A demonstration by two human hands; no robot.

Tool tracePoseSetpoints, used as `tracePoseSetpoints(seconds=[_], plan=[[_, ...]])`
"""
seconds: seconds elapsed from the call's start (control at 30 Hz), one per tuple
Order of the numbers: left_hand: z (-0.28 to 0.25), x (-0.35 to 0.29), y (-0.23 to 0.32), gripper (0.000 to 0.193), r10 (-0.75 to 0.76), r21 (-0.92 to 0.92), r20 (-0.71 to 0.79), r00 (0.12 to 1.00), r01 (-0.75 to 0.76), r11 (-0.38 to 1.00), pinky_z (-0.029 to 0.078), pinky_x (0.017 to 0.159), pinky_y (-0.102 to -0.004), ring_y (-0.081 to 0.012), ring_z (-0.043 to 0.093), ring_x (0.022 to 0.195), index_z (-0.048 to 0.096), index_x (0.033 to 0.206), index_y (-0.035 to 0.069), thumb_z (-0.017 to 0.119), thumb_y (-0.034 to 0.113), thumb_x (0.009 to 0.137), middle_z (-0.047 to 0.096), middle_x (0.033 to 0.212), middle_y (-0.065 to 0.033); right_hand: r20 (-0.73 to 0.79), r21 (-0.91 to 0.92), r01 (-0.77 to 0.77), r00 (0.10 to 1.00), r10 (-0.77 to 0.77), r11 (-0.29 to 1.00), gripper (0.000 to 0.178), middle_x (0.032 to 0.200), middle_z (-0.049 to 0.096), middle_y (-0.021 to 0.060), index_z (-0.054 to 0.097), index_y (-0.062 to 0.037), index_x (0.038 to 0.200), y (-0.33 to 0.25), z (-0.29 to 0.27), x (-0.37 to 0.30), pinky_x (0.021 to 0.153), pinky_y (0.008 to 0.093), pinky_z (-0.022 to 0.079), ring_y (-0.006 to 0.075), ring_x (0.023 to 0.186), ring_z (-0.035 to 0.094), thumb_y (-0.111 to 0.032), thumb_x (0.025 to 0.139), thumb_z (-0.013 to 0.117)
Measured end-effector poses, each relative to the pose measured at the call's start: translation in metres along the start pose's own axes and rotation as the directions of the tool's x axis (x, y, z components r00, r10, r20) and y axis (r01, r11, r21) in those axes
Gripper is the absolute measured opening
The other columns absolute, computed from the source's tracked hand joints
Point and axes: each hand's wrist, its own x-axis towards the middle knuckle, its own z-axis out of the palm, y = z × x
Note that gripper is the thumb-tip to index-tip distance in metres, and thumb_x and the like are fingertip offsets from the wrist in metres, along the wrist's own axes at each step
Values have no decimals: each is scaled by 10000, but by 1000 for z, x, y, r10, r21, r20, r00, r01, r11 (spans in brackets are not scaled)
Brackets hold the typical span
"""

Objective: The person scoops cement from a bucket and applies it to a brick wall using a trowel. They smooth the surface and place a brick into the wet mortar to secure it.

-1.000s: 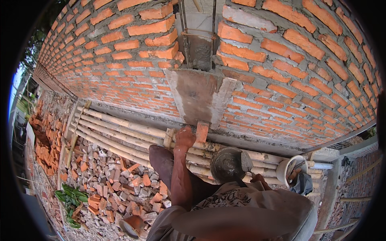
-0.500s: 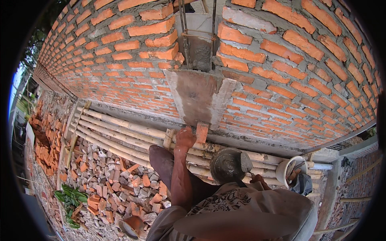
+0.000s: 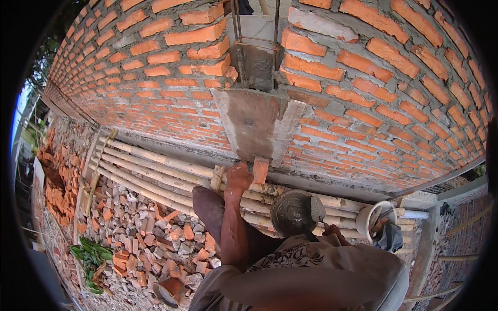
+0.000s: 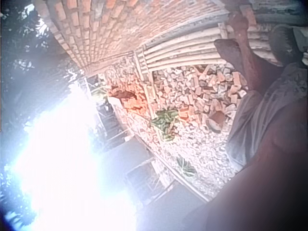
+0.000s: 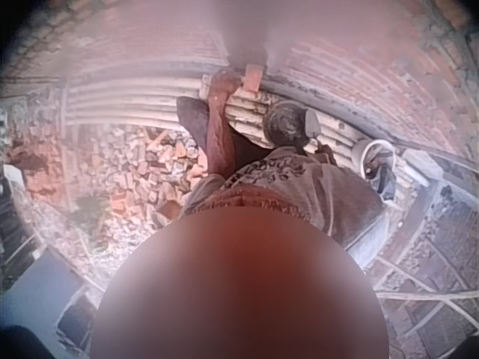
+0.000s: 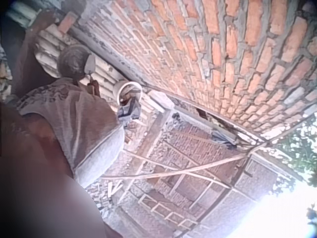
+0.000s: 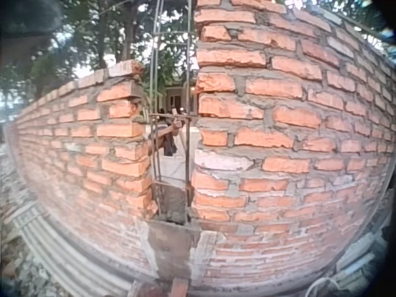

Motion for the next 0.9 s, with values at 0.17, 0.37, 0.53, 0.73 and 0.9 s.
tracePoseSetpoints(seconds=[0.17, 0.37, 0.53, 0.73, 0.9], plan=[[-1, 1, 0, 452, 1, 20, 29, 1000, -2, 1000, 419, 893, -445, -377, 554, 1008, 561, 998, -15, 674, 348, 753, 635, 950, -217, 127, -64, 7, 992, 1, 998, 826, 1150, 568, 194, 351, -229, 1368, -13, -22, -18, 913, 428, 464, 338, 1095, 557, -366, 638, 713], [-4, 0, 0, 443, 7, 10, 33, 999, -7, 1000, 419, 891, -446, -383, 551, 1009, 568, 980, -16, 675, 346, 749, 633, 952, -225, 91, -11, -38, 995, 39, 999, 830, 1170, 556, 203, 335, -233, 1380, -29, -42, -44, 919, 427, 460, 333, 1115, 543, -356, 647, 705], [-3, -1, 0, 436, -7, -4, 16, 1000, 7, 1000, 420, 891, -448, -383, 549, 1015, 572, 980, -15, 675, 339, 748, 632, 947, -224, 94, 64, -72, 993, 65, 995, 807, 1181, 552, 197, 361, -223, 1369, -26, -37, -40, 922, 424, 460, 334, 1125, 536, -342, 650, 707], [1, 0, -1, 422, 1, 8, -9, 1000, -1, 1000, 427, 879, -450, -376, 558, 1000, 579, 960, -12, 683, 334, 741, 632, 943, -220, 108, 43, -74, 992, 69, 996, 752, 1182, 550, 197, 418, -202, 1340, -33, -44, -46, 916, 418, 463, 336, 1112, 543, -313, 655, 707], [2, 0, -3, 418, 28, -15, -21, 999, -29, 999, 429, 867, -454, -378, 562, 984, 585, 937, -13, 686, 341, 738, 628, 945, -226, 44, 177, -92, 995, 85, 980, 716, 1149, 576, 203, 496, -93, 1257, -36, -56, -67, 909, 408, 465, 330, 1104, 552, -311, 618, 735]])
